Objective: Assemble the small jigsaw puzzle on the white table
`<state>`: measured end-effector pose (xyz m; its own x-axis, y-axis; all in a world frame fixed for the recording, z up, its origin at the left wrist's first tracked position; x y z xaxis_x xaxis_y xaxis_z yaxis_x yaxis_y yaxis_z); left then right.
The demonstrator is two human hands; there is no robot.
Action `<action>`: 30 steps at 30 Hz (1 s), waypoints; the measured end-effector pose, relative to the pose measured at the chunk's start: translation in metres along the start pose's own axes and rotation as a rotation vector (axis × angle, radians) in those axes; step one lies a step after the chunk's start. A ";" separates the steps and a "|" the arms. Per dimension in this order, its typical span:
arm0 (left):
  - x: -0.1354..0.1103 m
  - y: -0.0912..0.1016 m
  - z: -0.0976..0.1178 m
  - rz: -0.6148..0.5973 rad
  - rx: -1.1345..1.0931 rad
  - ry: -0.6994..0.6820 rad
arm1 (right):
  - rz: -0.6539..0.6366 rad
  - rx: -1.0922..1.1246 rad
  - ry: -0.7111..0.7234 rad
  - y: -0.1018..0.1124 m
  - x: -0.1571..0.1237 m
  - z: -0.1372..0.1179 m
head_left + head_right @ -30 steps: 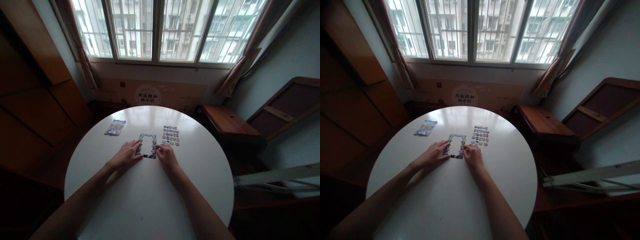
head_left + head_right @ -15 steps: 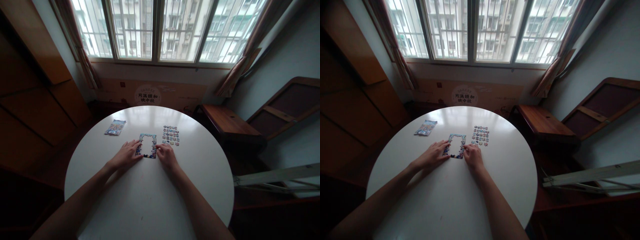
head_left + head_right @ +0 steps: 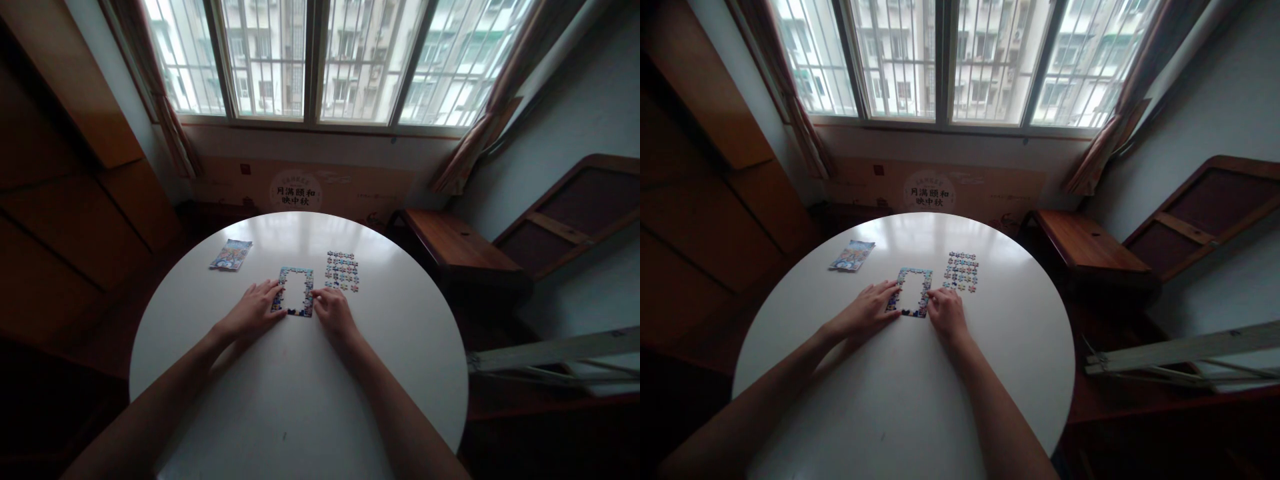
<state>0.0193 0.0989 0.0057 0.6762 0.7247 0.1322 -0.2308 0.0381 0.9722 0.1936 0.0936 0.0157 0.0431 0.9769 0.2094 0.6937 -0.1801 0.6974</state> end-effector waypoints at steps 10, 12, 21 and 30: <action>-0.004 -0.011 -0.002 -0.016 0.017 0.037 | -0.008 -0.010 0.007 0.001 0.000 -0.002; -0.005 -0.012 0.001 -0.026 0.022 0.038 | -0.011 -0.008 0.009 0.001 0.000 -0.002; -0.003 -0.019 0.003 -0.042 0.042 0.054 | -0.002 -0.003 0.031 0.002 0.001 0.000; -0.001 -0.024 -0.002 -0.045 0.016 0.063 | -0.025 0.010 0.030 -0.001 0.008 0.004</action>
<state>0.0228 0.0990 -0.0178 0.6400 0.7645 0.0768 -0.1903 0.0609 0.9798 0.1959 0.1024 0.0138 0.0038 0.9771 0.2127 0.7016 -0.1542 0.6957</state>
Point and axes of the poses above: each hand's wrist, its own x-axis towards the middle knuckle, its own y-axis out of the back of the hand, z = x × y, the point moved 9 cm from there along x, towards the middle knuckle, and after that the axes turned 14 degrees about -y, right-handed, at the moved point
